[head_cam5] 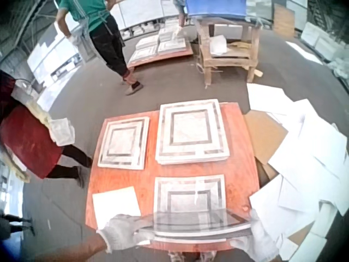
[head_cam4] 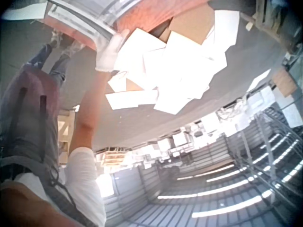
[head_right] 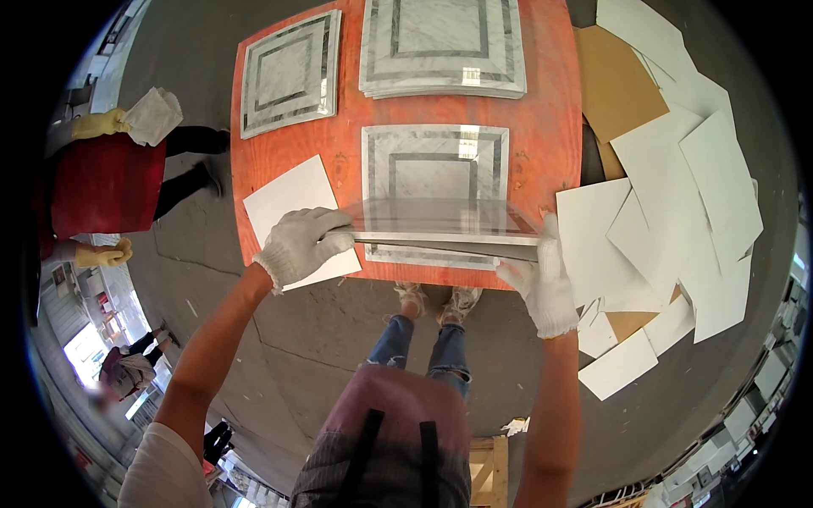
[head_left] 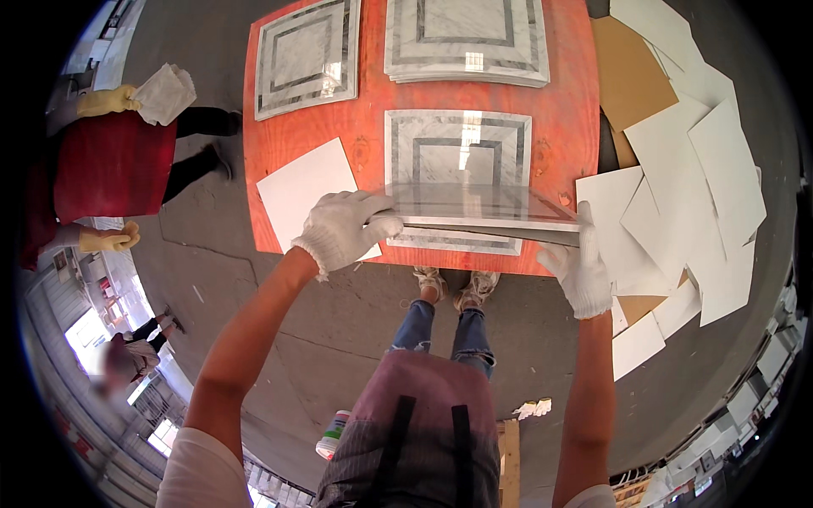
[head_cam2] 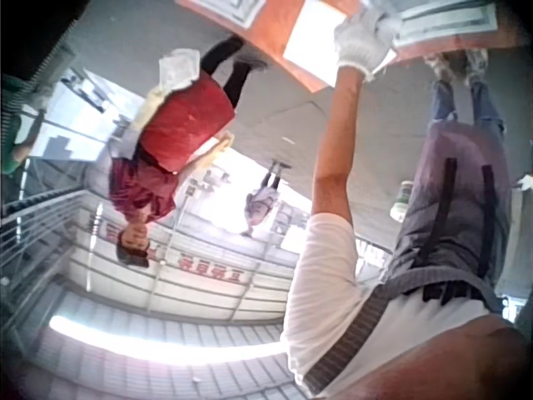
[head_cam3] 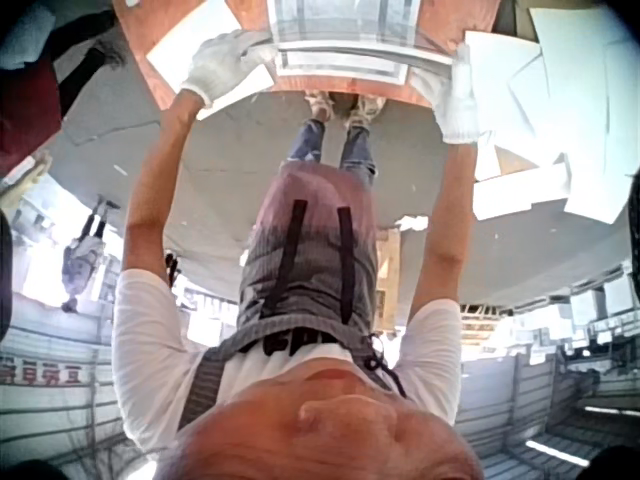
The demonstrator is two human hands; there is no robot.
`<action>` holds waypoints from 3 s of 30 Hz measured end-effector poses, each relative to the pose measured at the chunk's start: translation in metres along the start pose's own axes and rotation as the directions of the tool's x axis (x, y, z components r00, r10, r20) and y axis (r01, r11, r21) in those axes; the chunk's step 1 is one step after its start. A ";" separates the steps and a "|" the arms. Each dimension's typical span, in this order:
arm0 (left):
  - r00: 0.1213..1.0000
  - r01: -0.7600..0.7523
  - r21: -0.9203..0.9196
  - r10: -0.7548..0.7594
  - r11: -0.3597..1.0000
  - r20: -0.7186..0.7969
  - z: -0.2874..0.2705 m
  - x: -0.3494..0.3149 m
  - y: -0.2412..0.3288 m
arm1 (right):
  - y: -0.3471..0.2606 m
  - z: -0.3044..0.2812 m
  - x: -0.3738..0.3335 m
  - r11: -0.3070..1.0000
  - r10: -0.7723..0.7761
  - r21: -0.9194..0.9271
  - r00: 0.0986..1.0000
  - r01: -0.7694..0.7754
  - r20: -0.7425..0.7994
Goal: The person picks up square tiles from a table, walks to a partially tiled floor area, and places each tile into position. The person repeats this process multiple times, carrying tiles one at a time and aligning them with the existing pattern.
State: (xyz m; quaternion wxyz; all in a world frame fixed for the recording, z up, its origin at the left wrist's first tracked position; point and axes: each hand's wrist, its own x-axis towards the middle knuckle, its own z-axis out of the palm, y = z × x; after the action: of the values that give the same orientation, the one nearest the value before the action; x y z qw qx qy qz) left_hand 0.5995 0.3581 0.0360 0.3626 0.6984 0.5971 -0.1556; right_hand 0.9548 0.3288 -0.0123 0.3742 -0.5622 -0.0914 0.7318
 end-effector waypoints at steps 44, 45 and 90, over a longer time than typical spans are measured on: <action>0.997 0.063 0.059 -0.060 0.996 -0.055 0.034 -0.016 0.011 | 0.028 -0.051 0.004 0.806 0.288 0.538 0.958 -0.249 0.011; 0.997 0.080 0.009 -0.080 0.997 0.007 0.026 -0.019 0.013 | 0.026 -0.048 0.015 0.802 0.249 0.532 0.961 -0.272 0.116; 0.431 -0.112 -0.987 -0.900 -0.119 0.059 0.122 -0.499 0.089 | 0.010 0.080 -0.334 0.449 -0.064 -0.831 0.940 0.328 0.336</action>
State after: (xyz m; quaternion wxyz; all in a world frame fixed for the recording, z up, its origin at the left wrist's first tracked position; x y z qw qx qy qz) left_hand 0.5909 -0.0884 0.3050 0.3622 -0.0184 0.8194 0.4438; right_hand 0.9082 0.1273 0.2623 0.1004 -0.5596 -0.5651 0.5978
